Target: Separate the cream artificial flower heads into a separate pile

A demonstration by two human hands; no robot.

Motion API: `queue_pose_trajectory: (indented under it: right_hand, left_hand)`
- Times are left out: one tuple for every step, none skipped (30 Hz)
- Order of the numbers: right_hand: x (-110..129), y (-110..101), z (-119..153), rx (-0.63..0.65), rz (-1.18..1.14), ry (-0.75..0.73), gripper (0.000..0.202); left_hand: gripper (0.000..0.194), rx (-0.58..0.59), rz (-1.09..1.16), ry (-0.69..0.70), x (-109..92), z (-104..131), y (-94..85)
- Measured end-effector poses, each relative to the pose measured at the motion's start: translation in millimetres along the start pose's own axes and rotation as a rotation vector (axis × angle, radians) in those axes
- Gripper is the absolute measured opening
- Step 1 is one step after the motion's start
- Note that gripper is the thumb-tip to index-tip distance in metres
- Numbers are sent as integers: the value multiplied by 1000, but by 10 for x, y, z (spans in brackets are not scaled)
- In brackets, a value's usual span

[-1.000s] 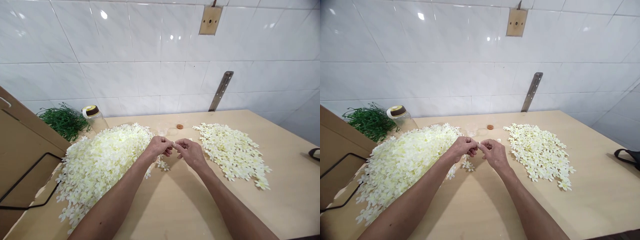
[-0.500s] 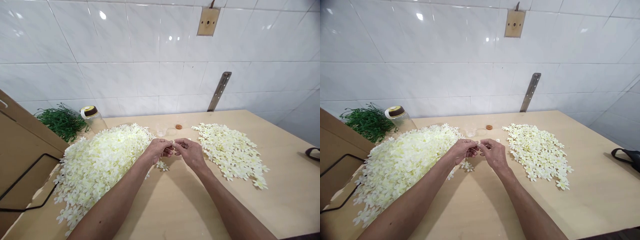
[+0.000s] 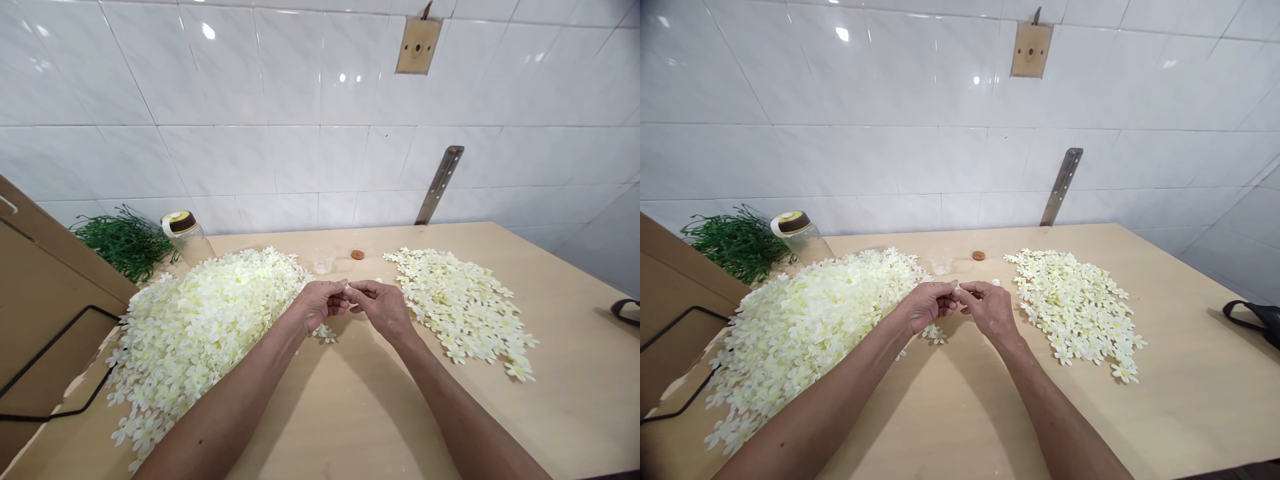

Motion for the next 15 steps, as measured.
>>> queue_pose_trajectory:
  right_hand:
    - [4,-11,-2,-3,20,5,37]
    - [10,-26,-4,-9,40,8,37]
    - [18,-42,-6,-14,58,9,38]
    - [29,-59,-7,-19,72,8,39]
    - [40,-74,-8,-23,84,5,40]
    - [52,-84,-6,-23,94,1,41]
    - [64,-92,-4,-23,102,-6,42]
    - [74,-97,-2,-22,107,-14,42]
    - [80,-98,0,-19,110,-21,43]
    - [80,-98,2,-19,112,-26,43]
    - [76,-100,2,-21,113,-27,43]
    - [68,-101,2,-23,113,-26,44]
    - [59,-101,1,-26,111,-22,44]
    - [53,-102,0,-29,111,-19,45]
    - [50,-106,0,-34,114,-15,45]
  left_hand:
    - [32,-5,3,5,0,-2,-5]
    - [32,-8,4,9,1,-3,-8]
    - [33,-7,4,10,4,-4,-7]
    - [33,-5,6,8,8,-4,-4]
    - [34,-2,11,4,13,-3,-1]
    - [33,-3,19,-4,20,-2,1]
    - [33,-7,26,-14,29,-1,0]
    - [32,-15,34,-24,37,1,-2]
    - [31,-26,40,-31,43,5,-7]
    - [30,-34,45,-36,49,10,-7]
    - [29,-41,48,-38,51,16,-3]
    - [27,-42,53,-39,53,23,7]
    - [26,-41,57,-36,53,30,21]
    - [26,-37,60,-31,51,37,38]
    - [26,-31,62,-21,45,42,55]
Point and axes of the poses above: each hand's wrist, its own z-axis away from the middle knuckle, its own y-axis out of the palm, x = y × z, the point moved 10 cm from there along -z, towards the middle knuckle, and after that the axes turned 8 degrees about -x, right-handed, at the moved point
